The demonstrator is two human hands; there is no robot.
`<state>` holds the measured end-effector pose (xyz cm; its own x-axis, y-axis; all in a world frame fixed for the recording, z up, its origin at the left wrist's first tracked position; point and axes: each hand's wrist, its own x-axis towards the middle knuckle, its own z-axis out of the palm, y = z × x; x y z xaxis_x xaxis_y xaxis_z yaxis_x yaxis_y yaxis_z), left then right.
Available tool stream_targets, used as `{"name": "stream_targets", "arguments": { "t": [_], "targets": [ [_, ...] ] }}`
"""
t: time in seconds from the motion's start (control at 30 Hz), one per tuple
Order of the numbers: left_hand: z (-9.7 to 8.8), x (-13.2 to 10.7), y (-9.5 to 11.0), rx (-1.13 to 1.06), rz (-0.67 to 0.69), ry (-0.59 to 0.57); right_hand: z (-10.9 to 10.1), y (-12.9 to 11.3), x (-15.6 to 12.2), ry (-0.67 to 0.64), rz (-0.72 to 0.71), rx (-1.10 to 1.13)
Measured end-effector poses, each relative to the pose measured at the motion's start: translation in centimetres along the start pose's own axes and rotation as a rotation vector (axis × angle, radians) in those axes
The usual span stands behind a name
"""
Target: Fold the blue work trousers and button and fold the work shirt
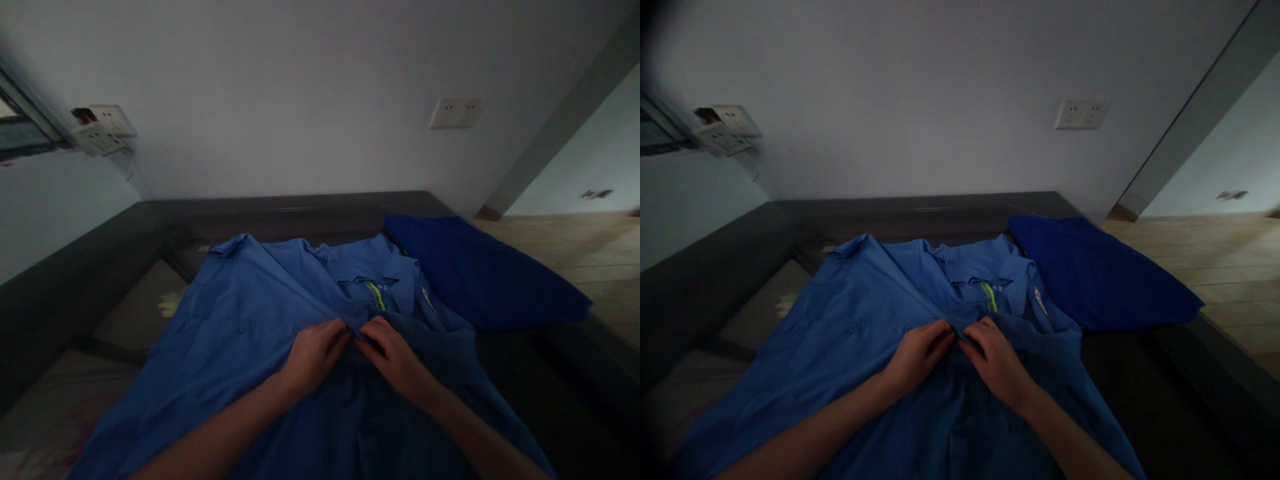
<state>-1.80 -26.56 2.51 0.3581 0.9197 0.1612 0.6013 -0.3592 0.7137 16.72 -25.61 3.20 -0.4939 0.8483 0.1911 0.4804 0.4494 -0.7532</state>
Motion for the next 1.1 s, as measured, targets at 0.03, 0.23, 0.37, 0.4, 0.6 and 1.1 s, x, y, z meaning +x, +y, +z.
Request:
{"name": "stream_targets", "arguments": {
  "t": [0.03, 0.23, 0.37, 0.4, 0.6, 1.1],
  "targets": [
    [0.0, 0.0, -0.1, -0.022, 0.0, 0.004, 0.1, 0.1, 0.0, 0.02, 0.016, 0.001],
    [0.1, 0.1, -0.2, -0.129, -0.013, -0.008, 0.0, -0.1, -0.2, 0.092, 0.099, 0.021],
    [0.0, -0.1, 0.2, -0.129, -0.021, -0.003, -0.4, -0.4, -0.2, 0.117, 0.124, 0.035],
    [0.0, -0.2, 0.3, -0.127, -0.022, -0.001, -0.4, -0.4, -0.2, 0.121, 0.127, 0.04],
    [-0.1, -0.2, 0.6, -0.108, -0.047, -0.016, -0.4, -0.3, -0.4, 0.184, 0.144, 0.044],
    [0.6, -0.6, 1.0, 0.068, -0.028, 0.045, 1.0, -1.4, -1.2, 0.266, -0.235, -0.133]
  ]
}}
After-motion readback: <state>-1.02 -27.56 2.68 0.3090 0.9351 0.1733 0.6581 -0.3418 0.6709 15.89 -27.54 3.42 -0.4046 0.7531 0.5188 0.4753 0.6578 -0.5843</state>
